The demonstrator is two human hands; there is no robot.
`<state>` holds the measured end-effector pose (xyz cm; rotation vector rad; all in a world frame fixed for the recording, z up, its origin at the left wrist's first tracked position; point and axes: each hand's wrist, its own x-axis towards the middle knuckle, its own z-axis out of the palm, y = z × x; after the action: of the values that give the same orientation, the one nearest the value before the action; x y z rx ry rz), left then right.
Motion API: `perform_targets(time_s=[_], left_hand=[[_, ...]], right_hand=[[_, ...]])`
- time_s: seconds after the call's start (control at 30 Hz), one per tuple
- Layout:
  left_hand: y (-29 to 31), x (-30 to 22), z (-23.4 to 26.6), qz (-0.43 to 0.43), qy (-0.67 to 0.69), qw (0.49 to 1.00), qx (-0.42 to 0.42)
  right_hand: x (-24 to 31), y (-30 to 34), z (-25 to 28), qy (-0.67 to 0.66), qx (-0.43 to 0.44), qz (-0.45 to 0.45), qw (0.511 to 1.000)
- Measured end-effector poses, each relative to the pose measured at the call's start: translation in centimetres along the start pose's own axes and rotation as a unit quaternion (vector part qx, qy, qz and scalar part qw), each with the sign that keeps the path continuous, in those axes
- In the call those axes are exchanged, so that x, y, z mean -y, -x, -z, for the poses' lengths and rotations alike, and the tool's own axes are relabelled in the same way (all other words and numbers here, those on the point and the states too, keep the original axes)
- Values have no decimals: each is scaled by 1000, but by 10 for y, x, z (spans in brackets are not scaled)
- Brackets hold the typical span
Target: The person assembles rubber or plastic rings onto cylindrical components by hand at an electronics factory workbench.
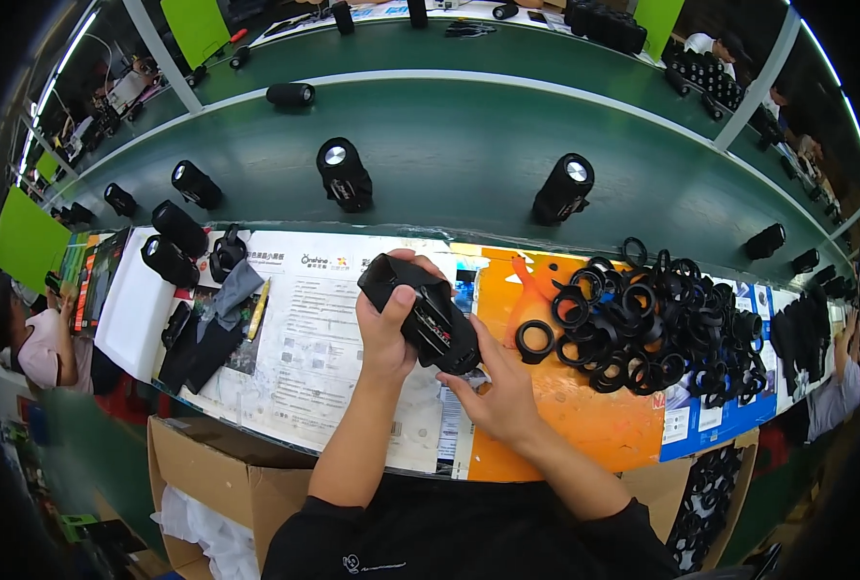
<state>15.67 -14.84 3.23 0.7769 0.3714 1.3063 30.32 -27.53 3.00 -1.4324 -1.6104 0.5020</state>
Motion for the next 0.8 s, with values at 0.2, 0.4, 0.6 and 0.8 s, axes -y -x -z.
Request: perform_targets(time_s=[0.2, 0.4, 0.6, 0.8], left_hand=[[2, 5, 8, 70, 35, 994, 77], [7, 13, 3, 81, 27, 992, 91], [12, 17, -1, 82, 27, 992, 96], [12, 24, -4, 102, 33, 992, 71]], right_hand=[[-10, 7, -1, -68, 5, -22, 997], [-13, 12, 1, -175, 12, -82, 981], [-17, 15, 3, -142, 7, -53, 988], [-9, 14, 10, -162, 16, -109, 981]])
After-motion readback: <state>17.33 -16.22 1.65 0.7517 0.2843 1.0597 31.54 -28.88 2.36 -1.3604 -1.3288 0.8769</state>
